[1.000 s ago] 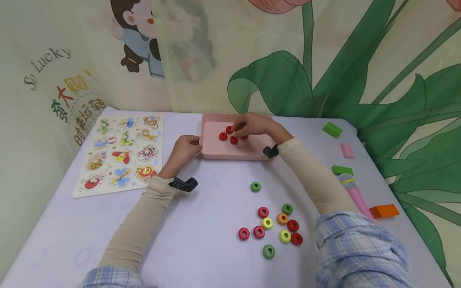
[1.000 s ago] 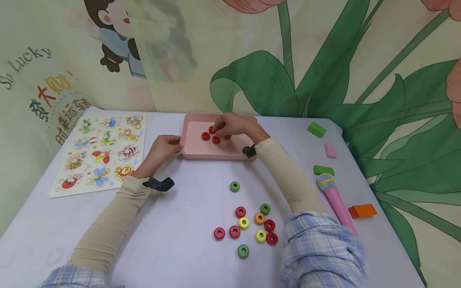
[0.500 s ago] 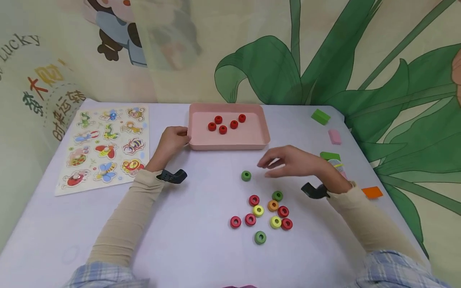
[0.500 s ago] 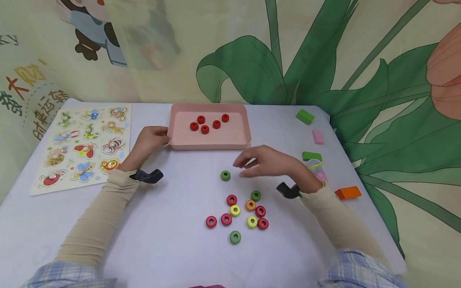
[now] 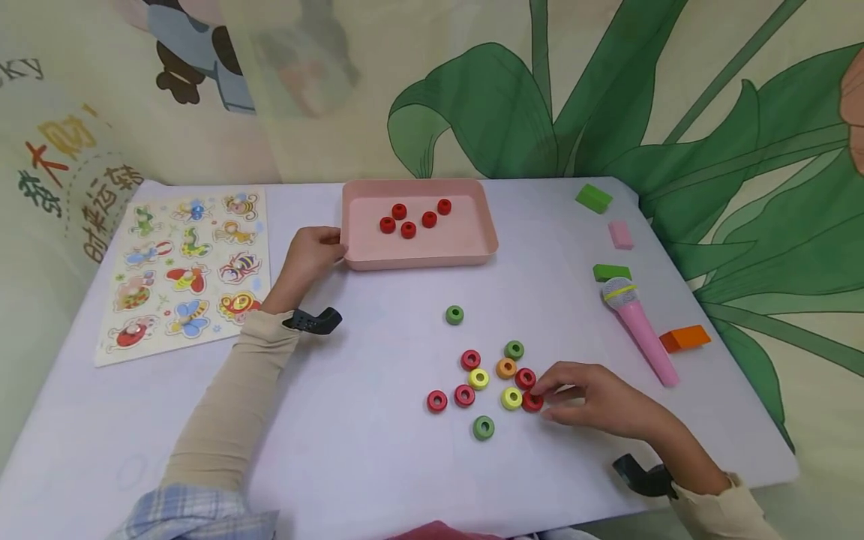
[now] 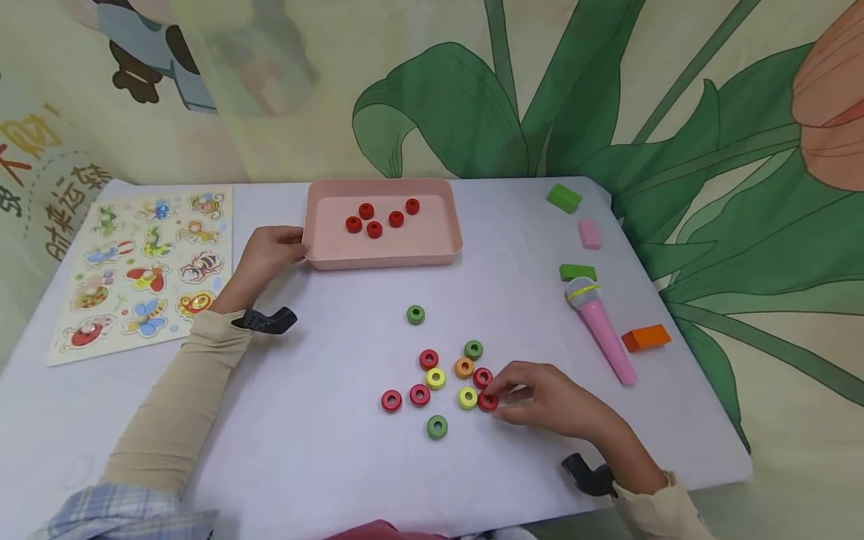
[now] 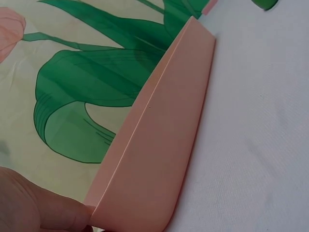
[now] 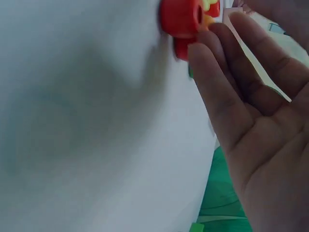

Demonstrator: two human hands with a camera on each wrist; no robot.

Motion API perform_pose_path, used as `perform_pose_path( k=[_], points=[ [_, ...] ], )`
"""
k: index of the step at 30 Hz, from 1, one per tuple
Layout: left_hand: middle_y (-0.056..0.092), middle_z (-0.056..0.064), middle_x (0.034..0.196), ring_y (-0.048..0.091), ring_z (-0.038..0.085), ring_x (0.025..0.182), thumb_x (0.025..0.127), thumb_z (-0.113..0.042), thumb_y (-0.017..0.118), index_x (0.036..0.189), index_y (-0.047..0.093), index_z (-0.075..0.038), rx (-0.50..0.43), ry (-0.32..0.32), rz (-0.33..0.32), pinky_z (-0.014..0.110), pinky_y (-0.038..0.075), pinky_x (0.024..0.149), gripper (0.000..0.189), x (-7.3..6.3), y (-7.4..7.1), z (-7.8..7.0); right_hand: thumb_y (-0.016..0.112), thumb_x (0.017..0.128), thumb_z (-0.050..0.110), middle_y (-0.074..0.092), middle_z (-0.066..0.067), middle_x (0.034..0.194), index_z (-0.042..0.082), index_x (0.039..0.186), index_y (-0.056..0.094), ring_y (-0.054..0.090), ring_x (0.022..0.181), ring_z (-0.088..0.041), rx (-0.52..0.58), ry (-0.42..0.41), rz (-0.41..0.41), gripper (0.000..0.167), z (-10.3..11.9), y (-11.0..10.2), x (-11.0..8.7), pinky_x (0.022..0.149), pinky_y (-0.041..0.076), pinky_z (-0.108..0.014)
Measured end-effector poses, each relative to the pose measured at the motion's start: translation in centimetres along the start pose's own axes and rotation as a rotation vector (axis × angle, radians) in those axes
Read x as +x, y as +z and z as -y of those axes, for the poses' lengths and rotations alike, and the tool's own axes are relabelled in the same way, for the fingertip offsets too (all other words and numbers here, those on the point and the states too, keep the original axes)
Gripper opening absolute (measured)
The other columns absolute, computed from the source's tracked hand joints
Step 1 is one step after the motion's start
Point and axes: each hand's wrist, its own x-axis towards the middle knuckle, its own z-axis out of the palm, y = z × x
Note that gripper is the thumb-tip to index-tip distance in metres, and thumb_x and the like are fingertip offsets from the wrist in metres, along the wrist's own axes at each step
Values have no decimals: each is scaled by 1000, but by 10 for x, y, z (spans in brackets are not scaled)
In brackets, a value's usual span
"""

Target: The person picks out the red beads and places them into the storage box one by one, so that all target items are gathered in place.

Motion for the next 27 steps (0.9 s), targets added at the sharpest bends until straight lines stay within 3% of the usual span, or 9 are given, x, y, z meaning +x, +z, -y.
perform_pose_path(
  k=[7,15,22,27],
  points=[
    [60,26,125,59,30,107,94,-5,55,134,52,10,-13,12,-16,36,49,91,43,2,-1,2,80,82,13,63,11,103,19,107,74,60,96,-11,-134,-11,-112,26,-1,17,1,83,54,-29],
    [60,26,123,58,30,106,95,-4,54,135,52,11,-10,24,-16,36,49,90,43,0,-3,4,81,82,16,64,16,102,22,107,75,59,96,-9,-251,-43,-119,27,-3,16,5,84,54,-31],
    [61,26,123,59,29,104,93,-4,55,133,54,11,-9,24,-26,34,49,89,42,1,-1,4,78,84,8,65,7,105,16,111,72,63,98,-13,-186,-103,-96,29,10,-26,20,80,56,-31],
    [62,25,121,60,28,102,93,-3,56,132,55,11,-11,27,-26,32,49,86,41,2,2,7,77,83,2,66,2,108,10,113,71,63,99,-17,-193,-198,-122,31,20,-73,57,80,56,-32]
  ],
)
